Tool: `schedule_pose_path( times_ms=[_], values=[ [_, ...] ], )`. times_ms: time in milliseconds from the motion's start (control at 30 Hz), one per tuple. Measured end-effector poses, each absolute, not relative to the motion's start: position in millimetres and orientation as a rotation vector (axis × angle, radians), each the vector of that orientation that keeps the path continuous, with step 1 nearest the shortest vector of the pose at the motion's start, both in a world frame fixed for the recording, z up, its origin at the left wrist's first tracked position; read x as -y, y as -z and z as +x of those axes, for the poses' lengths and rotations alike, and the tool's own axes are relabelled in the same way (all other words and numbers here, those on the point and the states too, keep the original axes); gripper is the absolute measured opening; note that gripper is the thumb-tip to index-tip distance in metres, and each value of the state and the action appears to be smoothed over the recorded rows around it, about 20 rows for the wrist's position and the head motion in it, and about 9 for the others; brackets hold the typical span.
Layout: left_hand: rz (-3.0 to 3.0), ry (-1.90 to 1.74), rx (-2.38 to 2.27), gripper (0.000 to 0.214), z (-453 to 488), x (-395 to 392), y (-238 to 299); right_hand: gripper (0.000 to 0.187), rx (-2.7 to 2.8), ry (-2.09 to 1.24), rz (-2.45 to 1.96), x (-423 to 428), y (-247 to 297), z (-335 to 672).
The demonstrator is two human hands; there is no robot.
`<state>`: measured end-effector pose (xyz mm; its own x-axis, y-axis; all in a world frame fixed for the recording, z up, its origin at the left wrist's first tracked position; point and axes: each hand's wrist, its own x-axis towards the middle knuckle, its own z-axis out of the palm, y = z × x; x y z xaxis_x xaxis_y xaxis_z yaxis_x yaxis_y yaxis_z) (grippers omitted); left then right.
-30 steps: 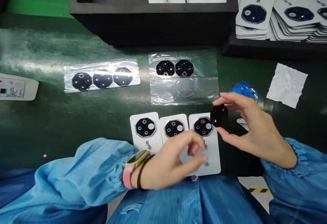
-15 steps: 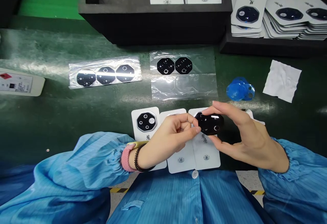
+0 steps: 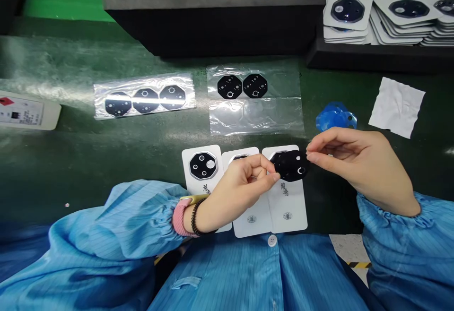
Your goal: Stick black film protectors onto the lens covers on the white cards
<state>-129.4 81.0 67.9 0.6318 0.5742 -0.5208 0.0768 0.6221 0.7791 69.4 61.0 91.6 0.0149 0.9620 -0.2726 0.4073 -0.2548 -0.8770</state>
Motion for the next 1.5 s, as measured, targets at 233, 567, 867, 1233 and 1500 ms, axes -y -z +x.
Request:
schedule_pose_path(
  times_ms=[233, 567, 867, 1233, 1500],
  values=[
    [0.940, -0.369, -0.858, 0.019, -127.8, -76.6, -63.8, 0.023, 1.444, -1.274, -1.696, -62.7, -88.8, 69.0],
    [2.238, -0.380, -0.388, 0.017, -138.4, -50.6, -56.7, 0.016, 1.342, -1.212, -1.735, -80.6, -77.9, 79.3],
    [2.862, -0.452, -0.223, 0.035, -139.8, -21.0, -29.3, 0.019, 1.004, -1.252, -1.686, -88.5, -70.0, 87.3],
    [2.834, -0.370, -0.161, 0.037, -140.3, -24.1, -20.3, 0.008, 1.361, -1.176, -1.753, -82.3, -67.2, 86.7],
    [2.763, -0.516, -0.144, 0.032, -136.9, -34.6, -22.9, 0.013, 1.691, -1.217, -1.859, -81.8, -65.5, 74.7]
  ],
)
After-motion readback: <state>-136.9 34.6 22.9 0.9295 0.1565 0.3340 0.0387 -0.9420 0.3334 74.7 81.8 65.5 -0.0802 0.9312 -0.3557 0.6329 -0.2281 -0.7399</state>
